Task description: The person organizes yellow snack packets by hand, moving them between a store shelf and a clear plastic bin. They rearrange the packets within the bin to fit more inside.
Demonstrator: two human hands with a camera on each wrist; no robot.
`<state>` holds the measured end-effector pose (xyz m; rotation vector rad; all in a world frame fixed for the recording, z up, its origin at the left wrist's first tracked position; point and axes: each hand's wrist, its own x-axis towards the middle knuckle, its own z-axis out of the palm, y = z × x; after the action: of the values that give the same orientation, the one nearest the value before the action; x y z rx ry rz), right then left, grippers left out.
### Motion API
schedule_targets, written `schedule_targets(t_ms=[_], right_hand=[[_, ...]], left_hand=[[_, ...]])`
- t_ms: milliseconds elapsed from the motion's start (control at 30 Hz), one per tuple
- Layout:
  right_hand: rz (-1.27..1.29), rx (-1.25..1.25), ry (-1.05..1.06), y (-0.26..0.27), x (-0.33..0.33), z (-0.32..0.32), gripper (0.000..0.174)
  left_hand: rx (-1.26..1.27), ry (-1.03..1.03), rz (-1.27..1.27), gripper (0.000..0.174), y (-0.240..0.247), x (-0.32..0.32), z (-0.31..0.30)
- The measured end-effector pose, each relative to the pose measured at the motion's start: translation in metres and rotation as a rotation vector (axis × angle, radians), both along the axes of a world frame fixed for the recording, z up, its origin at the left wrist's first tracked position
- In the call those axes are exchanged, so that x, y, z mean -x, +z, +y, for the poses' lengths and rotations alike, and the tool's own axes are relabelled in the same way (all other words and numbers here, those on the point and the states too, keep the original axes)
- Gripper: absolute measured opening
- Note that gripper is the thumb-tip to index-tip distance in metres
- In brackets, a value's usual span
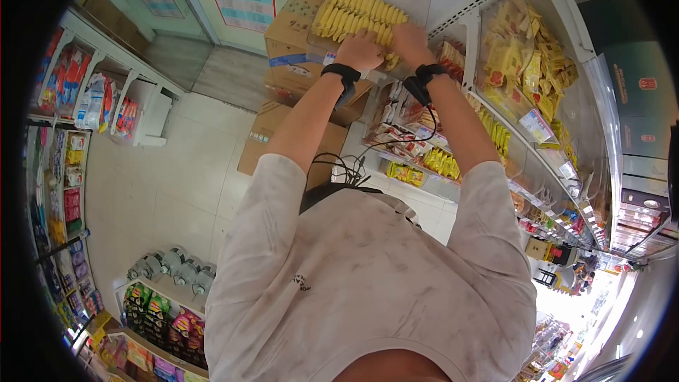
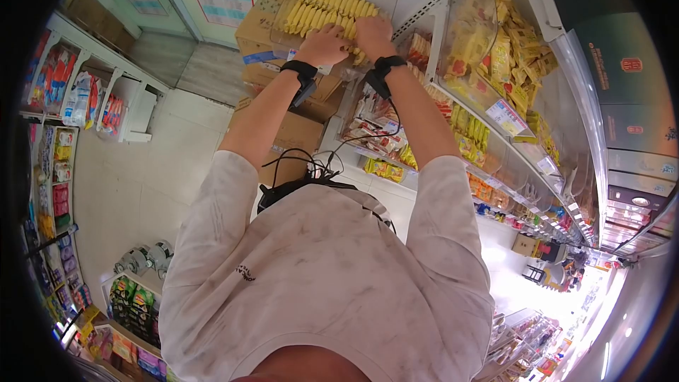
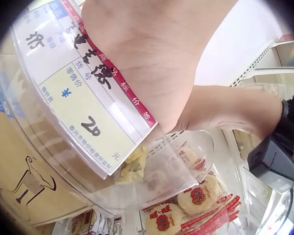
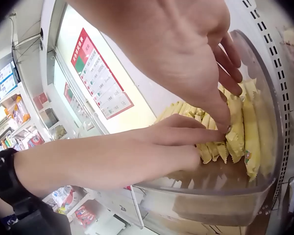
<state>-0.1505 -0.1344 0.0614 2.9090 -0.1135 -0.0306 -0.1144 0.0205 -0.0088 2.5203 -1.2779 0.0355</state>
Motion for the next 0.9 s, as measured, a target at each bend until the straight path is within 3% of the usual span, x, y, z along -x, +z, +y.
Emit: schedule_targets(t_ms=[333,433,533,633,733,900], right_hand=[[-0.267,0.021,0.157,0.004,0.032,0.002,0.014],[0.130,0.073,0.105,0.006,0.047,0.016,0.020],[0.165,0.178,0.192,-0.003,0.052,0.024,0.029],[0.203,0.133,0.121,-0.012,0.042,0.027,0.032],[0.303,0.068,0.072,-0.006,0.035,0.036,0.031],[0.315,0.185,-0.045,-0.008,0.017,0.022,0.057]], left_hand=[[0.082,-0.037,-0.021,0.052,-0.003,0.002,-0.003],[-0.044,-0.034,-0.003,0.058,0.007,0.001,-0.008],[-0.105,-0.037,0.020,0.060,0.015,-0.001,-0.009],[-0.100,-0.051,0.002,0.062,0.014,-0.002,-0.008],[-0.049,-0.041,-0.039,0.048,0.015,0.002,-0.003],[0.047,-0.064,-0.048,0.047,-0.002,-0.003,-0.005]])
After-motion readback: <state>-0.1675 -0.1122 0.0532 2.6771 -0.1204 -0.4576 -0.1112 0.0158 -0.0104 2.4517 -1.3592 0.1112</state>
